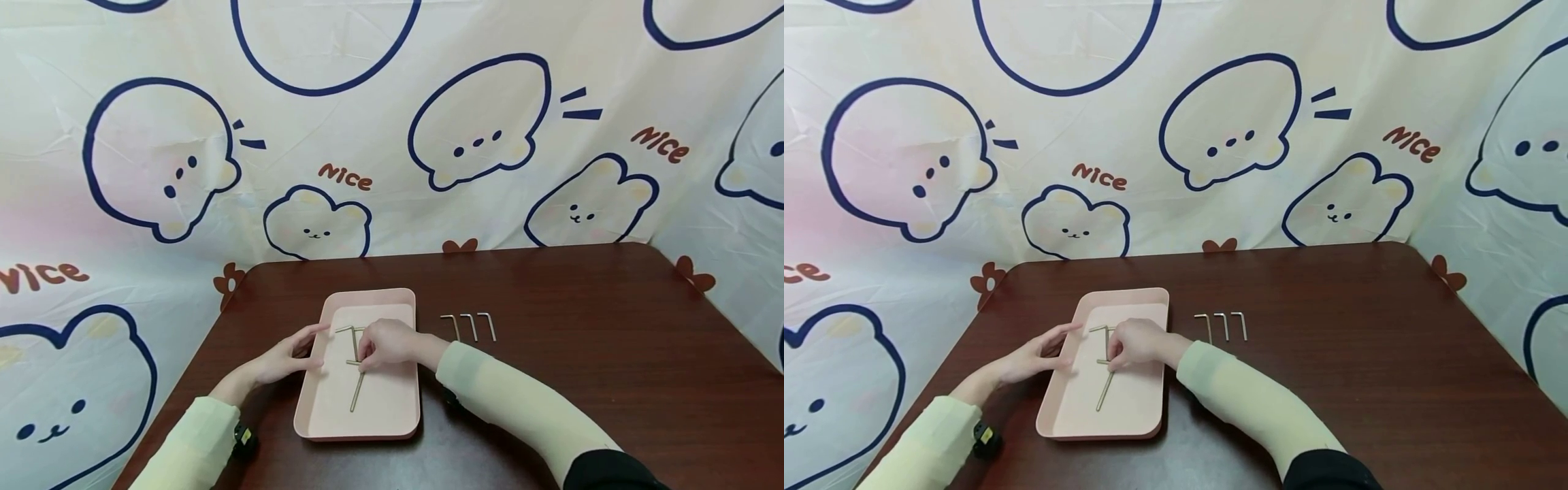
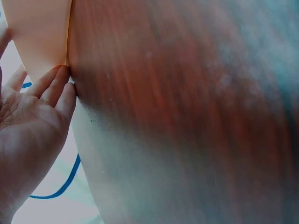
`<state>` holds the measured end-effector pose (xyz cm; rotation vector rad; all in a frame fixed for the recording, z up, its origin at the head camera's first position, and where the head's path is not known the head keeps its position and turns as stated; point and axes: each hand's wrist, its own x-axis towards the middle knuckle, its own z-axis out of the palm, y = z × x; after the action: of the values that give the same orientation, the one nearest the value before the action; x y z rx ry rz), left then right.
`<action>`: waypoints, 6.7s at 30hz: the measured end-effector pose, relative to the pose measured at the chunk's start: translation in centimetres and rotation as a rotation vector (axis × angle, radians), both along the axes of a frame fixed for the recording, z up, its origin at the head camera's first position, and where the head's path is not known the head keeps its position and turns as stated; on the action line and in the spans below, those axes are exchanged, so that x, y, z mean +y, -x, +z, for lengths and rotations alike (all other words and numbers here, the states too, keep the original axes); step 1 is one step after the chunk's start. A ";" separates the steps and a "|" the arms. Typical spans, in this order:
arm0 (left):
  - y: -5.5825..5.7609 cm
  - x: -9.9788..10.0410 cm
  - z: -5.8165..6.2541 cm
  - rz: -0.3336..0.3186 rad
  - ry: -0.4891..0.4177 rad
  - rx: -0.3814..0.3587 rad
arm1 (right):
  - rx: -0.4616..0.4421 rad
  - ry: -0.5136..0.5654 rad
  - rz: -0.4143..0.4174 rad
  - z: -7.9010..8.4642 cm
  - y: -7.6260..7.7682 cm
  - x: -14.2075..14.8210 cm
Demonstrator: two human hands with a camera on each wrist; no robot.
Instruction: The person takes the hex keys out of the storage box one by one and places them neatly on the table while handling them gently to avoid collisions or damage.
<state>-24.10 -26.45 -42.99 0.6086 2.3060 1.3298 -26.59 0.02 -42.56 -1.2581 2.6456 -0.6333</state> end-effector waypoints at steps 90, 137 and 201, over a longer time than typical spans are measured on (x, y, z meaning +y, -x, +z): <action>0.0 0.0 -0.1 0.000 0.007 0.017 | -0.141 0.132 0.022 5.7 1.9 9.6; -0.1 0.1 -0.1 0.006 0.012 0.021 | -0.150 0.136 -0.158 6.2 2.0 20.5; -0.1 0.1 -0.1 -0.009 -0.003 0.024 | -0.104 0.039 -0.389 0.3 4.0 25.1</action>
<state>-24.02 -26.31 -43.08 0.6388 2.3179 1.3286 -30.55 25.14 -42.23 -0.6950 2.8198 -0.7809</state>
